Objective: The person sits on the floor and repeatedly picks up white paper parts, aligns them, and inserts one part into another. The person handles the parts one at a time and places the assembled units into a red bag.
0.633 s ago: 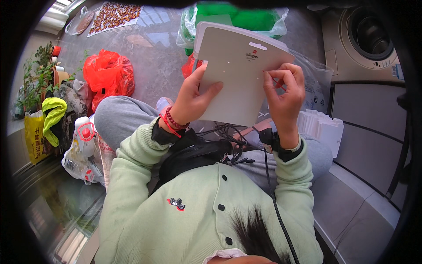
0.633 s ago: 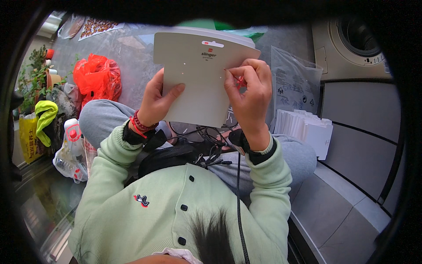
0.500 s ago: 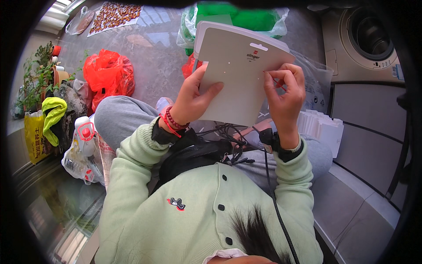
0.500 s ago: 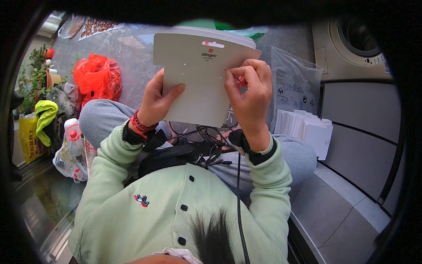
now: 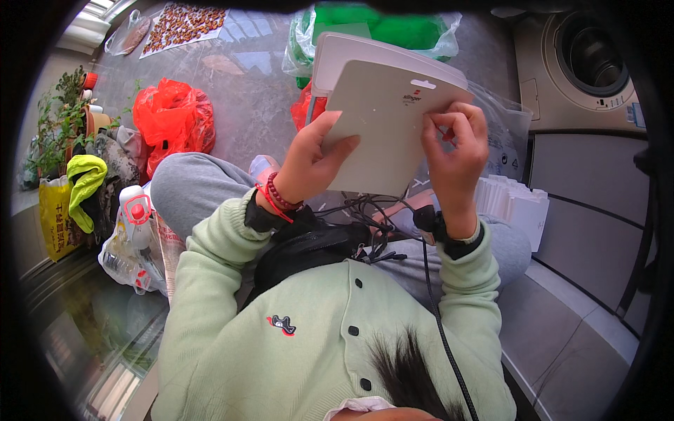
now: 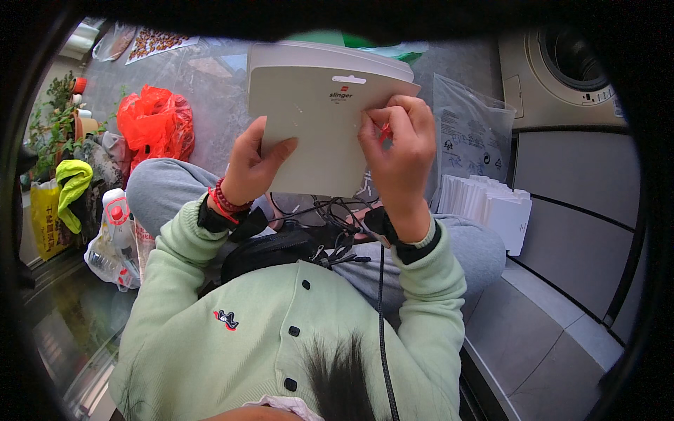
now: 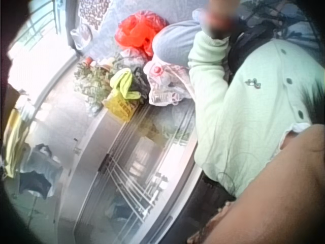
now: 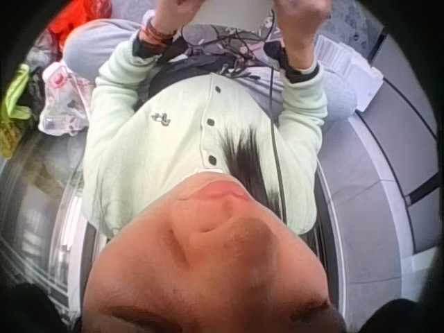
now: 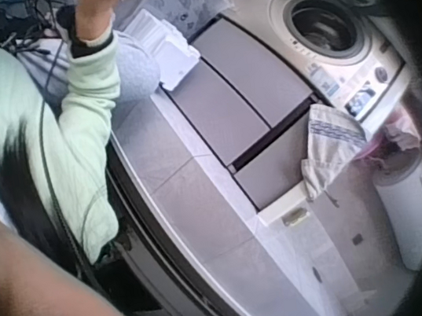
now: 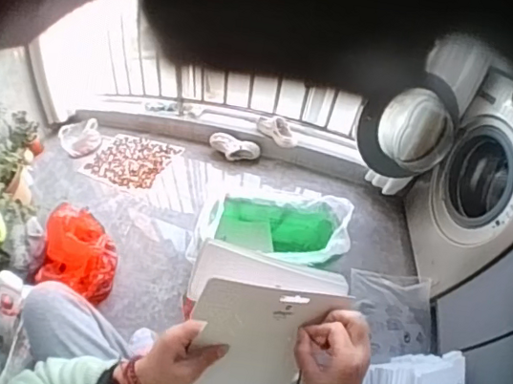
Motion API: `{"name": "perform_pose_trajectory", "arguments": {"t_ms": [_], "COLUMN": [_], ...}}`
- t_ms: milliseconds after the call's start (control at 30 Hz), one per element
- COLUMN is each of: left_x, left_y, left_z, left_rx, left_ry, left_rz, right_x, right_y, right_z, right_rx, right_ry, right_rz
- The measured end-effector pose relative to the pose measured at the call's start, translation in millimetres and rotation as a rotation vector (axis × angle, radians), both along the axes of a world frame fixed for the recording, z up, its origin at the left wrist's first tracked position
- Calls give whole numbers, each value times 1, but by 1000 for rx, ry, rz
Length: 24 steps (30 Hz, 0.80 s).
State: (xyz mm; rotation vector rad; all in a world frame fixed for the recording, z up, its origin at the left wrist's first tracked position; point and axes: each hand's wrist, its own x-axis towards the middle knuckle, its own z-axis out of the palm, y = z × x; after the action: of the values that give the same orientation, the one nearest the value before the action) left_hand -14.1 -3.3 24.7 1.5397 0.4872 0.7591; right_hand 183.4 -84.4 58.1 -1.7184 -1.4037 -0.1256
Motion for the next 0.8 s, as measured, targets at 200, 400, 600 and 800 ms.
{"name": "perform_pose_trajectory", "arguments": {"t_ms": [200,400,600,800], "left_x": [5,-5,3,6], "left_y": [3,17,16,14], "left_z": [3,2,-3,-2], "left_rx": [443,718,942,976], "left_ry": [53,115,84,53], "left_rz": [142,199,144,110], "right_x": [0,37,34,20], "right_y": [2,-7,-16,-9], "right_z": [-5,14,20,9], "right_rx": [69,131,-209,-272], "right_ry": [-132,78,319,418], "right_rz": [39,122,213,287]}}
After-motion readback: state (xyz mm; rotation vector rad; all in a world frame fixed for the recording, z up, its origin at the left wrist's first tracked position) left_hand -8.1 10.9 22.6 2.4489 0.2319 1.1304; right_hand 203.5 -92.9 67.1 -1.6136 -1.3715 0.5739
